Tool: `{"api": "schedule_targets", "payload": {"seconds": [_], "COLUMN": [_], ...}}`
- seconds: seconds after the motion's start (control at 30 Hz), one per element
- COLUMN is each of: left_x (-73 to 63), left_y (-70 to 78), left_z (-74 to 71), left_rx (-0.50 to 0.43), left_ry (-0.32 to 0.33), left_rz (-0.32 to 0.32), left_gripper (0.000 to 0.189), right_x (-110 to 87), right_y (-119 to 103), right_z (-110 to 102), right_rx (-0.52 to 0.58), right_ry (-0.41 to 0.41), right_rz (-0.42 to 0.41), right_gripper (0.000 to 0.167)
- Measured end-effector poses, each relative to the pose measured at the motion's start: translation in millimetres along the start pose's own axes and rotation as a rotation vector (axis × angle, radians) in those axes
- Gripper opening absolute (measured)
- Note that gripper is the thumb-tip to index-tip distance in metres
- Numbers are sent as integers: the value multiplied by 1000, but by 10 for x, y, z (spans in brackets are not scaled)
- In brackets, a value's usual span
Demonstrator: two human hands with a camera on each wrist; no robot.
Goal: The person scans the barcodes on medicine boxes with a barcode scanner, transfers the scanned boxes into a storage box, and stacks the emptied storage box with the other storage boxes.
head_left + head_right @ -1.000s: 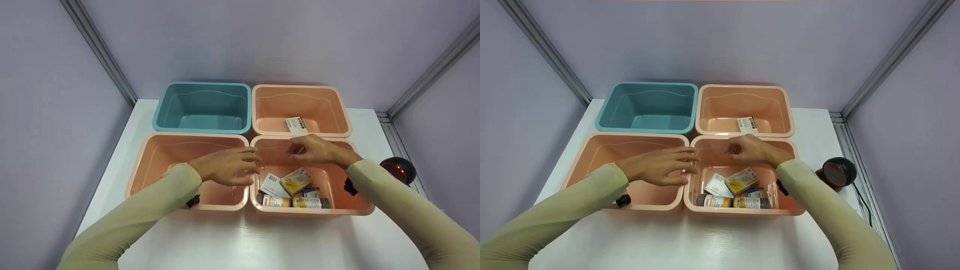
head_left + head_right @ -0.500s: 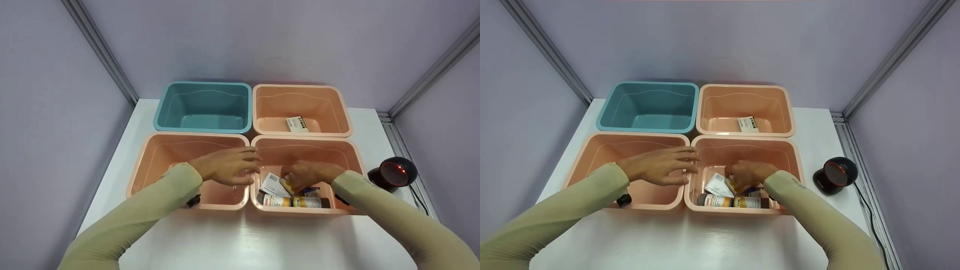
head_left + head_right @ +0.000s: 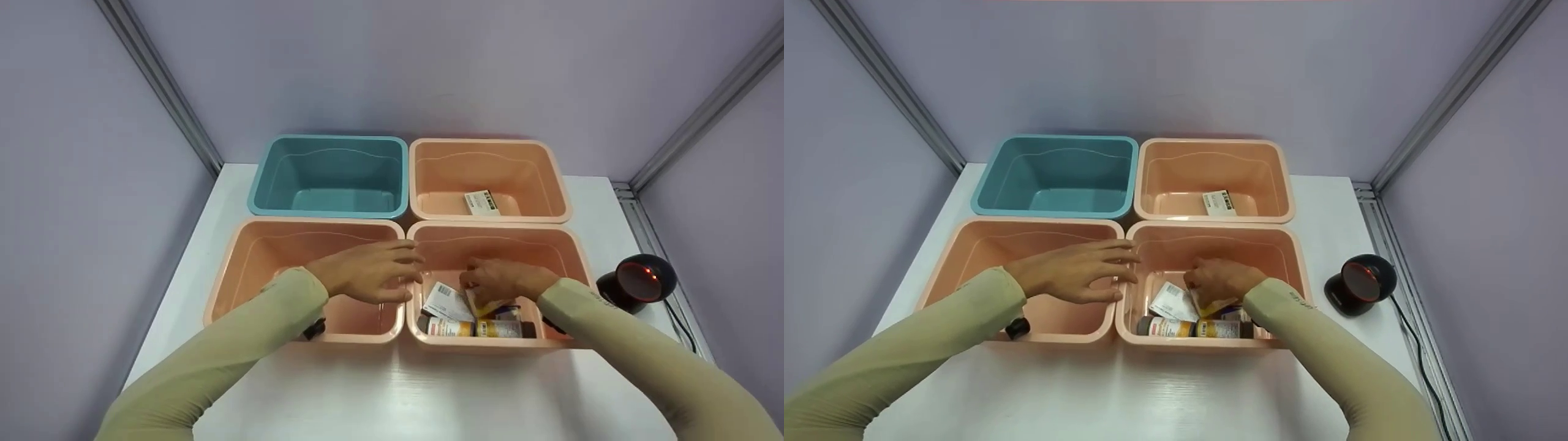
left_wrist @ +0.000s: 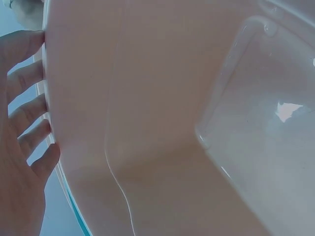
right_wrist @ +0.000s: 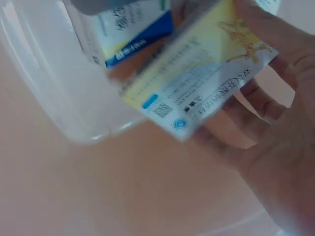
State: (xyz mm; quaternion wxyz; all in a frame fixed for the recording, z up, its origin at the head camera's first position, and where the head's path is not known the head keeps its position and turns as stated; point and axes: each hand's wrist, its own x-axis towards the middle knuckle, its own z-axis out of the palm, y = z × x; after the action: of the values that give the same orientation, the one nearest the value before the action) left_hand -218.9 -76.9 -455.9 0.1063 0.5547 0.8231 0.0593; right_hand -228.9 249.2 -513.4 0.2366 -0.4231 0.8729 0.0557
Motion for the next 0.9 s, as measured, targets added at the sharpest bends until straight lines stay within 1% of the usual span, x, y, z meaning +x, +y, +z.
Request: {"api": "schedule_targets", "payload": {"seconds": [0.07, 0.1, 0.13, 0.2, 0.3, 0.37, 0.47, 0.53, 0.63, 0.8, 0.9], "left_x": [-4, -4, -2, 2, 7, 6, 8, 8, 6, -4, -17], "left_y": [-2, -2, -2, -2, -1, 2, 4, 6, 10, 15, 20], "left_z": [2, 1, -1, -7, -14, -16, -17, -19, -19, -16, -10], "left_rx": [-7, -11, -13, -21, -21, -26, -30, -37, -37, -36, -32], "left_ry": [0, -1, -3, -8, -20, -27, -20, -12, -5, 2, 12], "left_rz": [-2, -5, -9, -15, -23, -26, -27, -26, -21, -13, -2], "left_gripper": [50, 50, 50, 51, 52, 53, 52, 52, 52, 51, 50], "right_x": [-32, -56, -77, -124, -212, -275, -379, -450, -548, -676, -720], "right_y": [52, 82, 111, 169, 223, 251, 289, 312, 333, 313, 283], "right_z": [-37, -54, -75, -120, -198, -247, -318, -357, -396, -439, -460], "right_rx": [32, 169, 204, 260, 339, 399, 494, 531, 569, 632, 629], "right_ry": [66, 109, 124, 143, 169, 217, 319, 389, 471, 563, 618], "right_rz": [-27, 1, 5, 22, 95, 119, 126, 112, 109, 121, 107], "right_gripper": [29, 32, 33, 32, 23, 18, 18, 19, 20, 24, 29]}}
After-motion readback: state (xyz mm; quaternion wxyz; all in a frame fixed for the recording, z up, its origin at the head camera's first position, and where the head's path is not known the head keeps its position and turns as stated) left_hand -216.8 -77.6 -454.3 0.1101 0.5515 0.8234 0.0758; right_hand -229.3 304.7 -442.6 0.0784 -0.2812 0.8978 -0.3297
